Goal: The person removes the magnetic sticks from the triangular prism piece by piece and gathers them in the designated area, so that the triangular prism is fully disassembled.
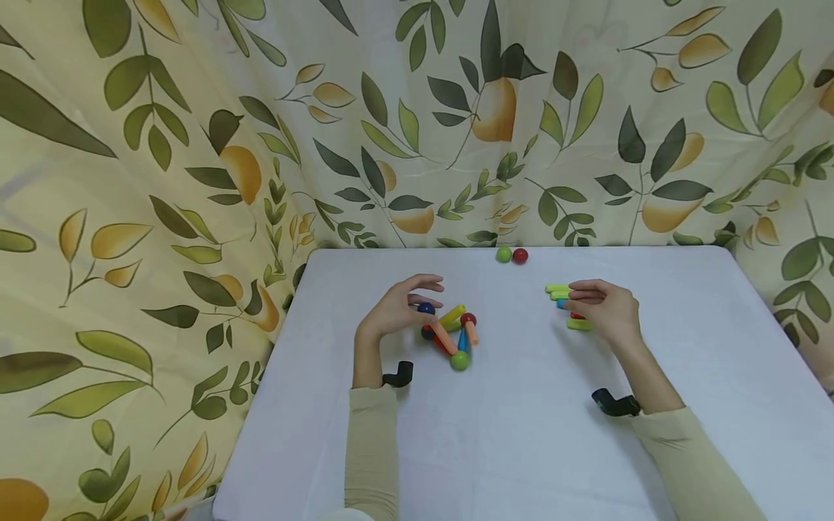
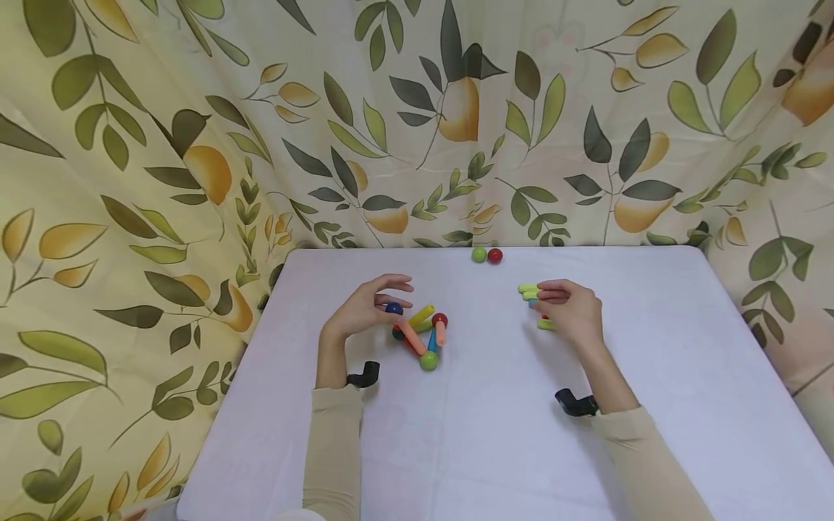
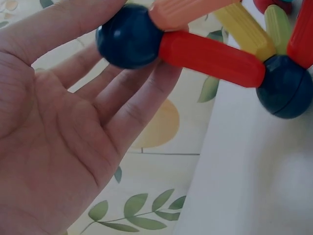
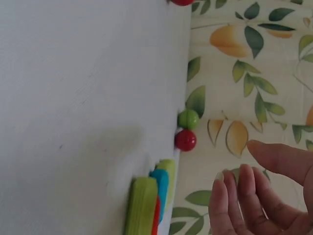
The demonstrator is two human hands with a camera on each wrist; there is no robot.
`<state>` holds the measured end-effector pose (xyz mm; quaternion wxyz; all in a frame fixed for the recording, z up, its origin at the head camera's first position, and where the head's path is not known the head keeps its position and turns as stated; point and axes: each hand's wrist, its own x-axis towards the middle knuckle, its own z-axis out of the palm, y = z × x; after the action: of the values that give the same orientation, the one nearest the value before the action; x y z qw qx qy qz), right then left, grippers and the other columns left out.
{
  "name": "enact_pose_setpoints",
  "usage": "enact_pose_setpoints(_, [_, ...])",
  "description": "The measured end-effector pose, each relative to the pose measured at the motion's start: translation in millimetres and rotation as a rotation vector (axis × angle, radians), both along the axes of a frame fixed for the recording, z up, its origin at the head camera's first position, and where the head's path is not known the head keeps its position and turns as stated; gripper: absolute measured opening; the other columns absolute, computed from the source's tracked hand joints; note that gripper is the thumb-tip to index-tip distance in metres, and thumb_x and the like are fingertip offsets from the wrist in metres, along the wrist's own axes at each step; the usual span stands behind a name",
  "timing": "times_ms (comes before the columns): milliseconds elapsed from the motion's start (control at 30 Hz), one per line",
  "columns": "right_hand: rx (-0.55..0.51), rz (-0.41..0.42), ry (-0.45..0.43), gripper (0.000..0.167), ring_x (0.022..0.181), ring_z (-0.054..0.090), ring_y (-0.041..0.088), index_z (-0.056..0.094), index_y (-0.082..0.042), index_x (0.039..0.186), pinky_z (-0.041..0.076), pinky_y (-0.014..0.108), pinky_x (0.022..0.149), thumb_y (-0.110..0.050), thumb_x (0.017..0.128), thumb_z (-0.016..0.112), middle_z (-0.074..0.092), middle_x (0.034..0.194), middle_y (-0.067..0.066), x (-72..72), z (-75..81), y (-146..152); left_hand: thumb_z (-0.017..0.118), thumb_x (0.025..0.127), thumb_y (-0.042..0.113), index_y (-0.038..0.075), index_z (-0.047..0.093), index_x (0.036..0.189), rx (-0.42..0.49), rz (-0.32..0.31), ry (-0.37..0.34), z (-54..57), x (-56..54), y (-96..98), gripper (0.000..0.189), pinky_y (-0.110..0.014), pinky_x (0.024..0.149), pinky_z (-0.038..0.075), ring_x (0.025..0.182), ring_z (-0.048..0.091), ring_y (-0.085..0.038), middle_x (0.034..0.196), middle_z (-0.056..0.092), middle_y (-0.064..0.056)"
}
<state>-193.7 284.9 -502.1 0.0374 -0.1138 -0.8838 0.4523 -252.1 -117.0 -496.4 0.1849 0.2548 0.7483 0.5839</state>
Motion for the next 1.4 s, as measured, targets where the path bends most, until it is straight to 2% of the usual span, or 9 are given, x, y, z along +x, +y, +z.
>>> enact_pose_setpoints(167, [-0.066,0.162,0.043,0.042,0.082,0.069,-0.004,0.071,-0.003,0.126,0.054,0.013,0.070,-0.023,0.091,0.084,0.076,0.112,0.017,-11.0,10.2,-31.1,0.083,0.084,-0.006,0.017,0.054,0.149,0.033,-0.006,0.009,-1.6,-1.0,-9.4,0.075,-0.039,0.094,0.060,0.119,0.069,-0.030,0.139,0.061,-0.010])
enact_pose_setpoints(300, [-0.089,0.286,0.034,0.038,0.097,0.074,0.016,0.072,-0.006,0.123,0.055,0.015,0.076,-0.021,0.091,0.084,0.076,0.112,0.014,-21.2,11.7,-57.3,0.082,0.087,-0.004,0.017,0.053,0.149,0.048,-0.012,0.019,-3.2,-1.9,-13.1,0.072,-0.039,0.095,0.059,0.118,0.070,-0.027,0.140,0.061,-0.009])
enact_pose_setpoints(400, [-0.103,0.344,0.021,0.037,0.105,0.073,0.027,0.071,-0.007,0.123,0.058,0.026,0.086,-0.020,0.091,0.083,0.076,0.113,0.013,-27.2,11.3,-76.0,0.081,0.088,-0.004,0.018,0.053,0.149,0.055,-0.011,0.023,-2.9,-1.7,-14.4,0.071,-0.039,0.095,0.059,0.118,0.070,-0.027,0.140,0.061,-0.008])
enact_pose_setpoints(533, [-0.122,0.407,0.018,0.037,0.106,0.072,0.028,0.071,-0.009,0.124,0.058,0.045,0.095,-0.022,0.092,0.083,0.075,0.114,0.013,-32.7,9.9,-96.1,0.080,0.088,-0.005,0.018,0.053,0.149,0.064,-0.007,0.019,-3.3,-1.9,-15.3,0.071,-0.040,0.094,0.060,0.118,0.070,-0.029,0.140,0.062,-0.008])
enact_pose_setpoints(633, [-0.140,0.449,0.025,0.036,0.106,0.072,0.028,0.071,-0.009,0.124,0.058,0.048,0.095,-0.022,0.092,0.082,0.075,0.116,0.014,-36.0,7.1,-107.7,0.080,0.089,-0.005,0.018,0.053,0.149,0.064,-0.006,0.012,-3.7,-2.5,-14.4,0.070,-0.039,0.094,0.060,0.117,0.070,-0.029,0.140,0.061,-0.009])
enact_pose_setpoints(867, [-0.212,0.524,0.023,0.037,0.104,0.074,0.030,0.071,-0.008,0.125,0.061,0.045,0.089,-0.019,0.092,0.082,0.072,0.122,0.021,-42.6,-1.7,-129.0,0.078,0.091,-0.002,0.016,0.053,0.149,0.059,-0.013,-0.007,-3.8,-2.9,-9.2,0.066,-0.038,0.093,0.060,0.116,0.070,-0.031,0.139,0.060,-0.011])
enact_pose_setpoints(1100, [-0.256,0.523,-0.009,0.041,0.092,0.077,0.025,0.069,-0.005,0.128,0.062,0.039,0.085,-0.015,0.090,0.082,0.073,0.120,0.020,-45.9,-7.5,-144.4,0.075,0.094,-0.002,0.017,0.053,0.149,0.061,-0.014,-0.001,-5.3,-3.1,-6.0,0.063,-0.039,0.091,0.061,0.116,0.071,-0.029,0.139,0.061,-0.010])
enact_pose_setpoints(1300, [-0.229,0.530,-0.036,0.046,0.093,0.076,0.022,0.068,-0.004,0.130,0.060,0.035,0.084,-0.015,0.088,0.084,0.075,0.117,0.014,-45.7,-8.7,-153.8,0.076,0.093,-0.004,0.019,0.053,0.149,0.063,-0.012,-0.006,-5.1,-3.1,-5.6,0.065,-0.040,0.090,0.061,0.114,0.072,-0.025,0.139,0.062,-0.007])
enact_pose_setpoints(1400, [-0.218,0.526,-0.026,0.047,0.088,0.076,0.023,0.069,-0.003,0.129,0.059,0.031,0.078,-0.014,0.087,0.085,0.076,0.114,0.016,-45.9,-9.3,-156.7,0.075,0.093,-0.005,0.019,0.053,0.149,0.067,-0.012,-0.016,-5.7,-3.4,-6.9,0.065,-0.039,0.090,0.061,0.115,0.072,-0.026,0.140,0.062,-0.007])
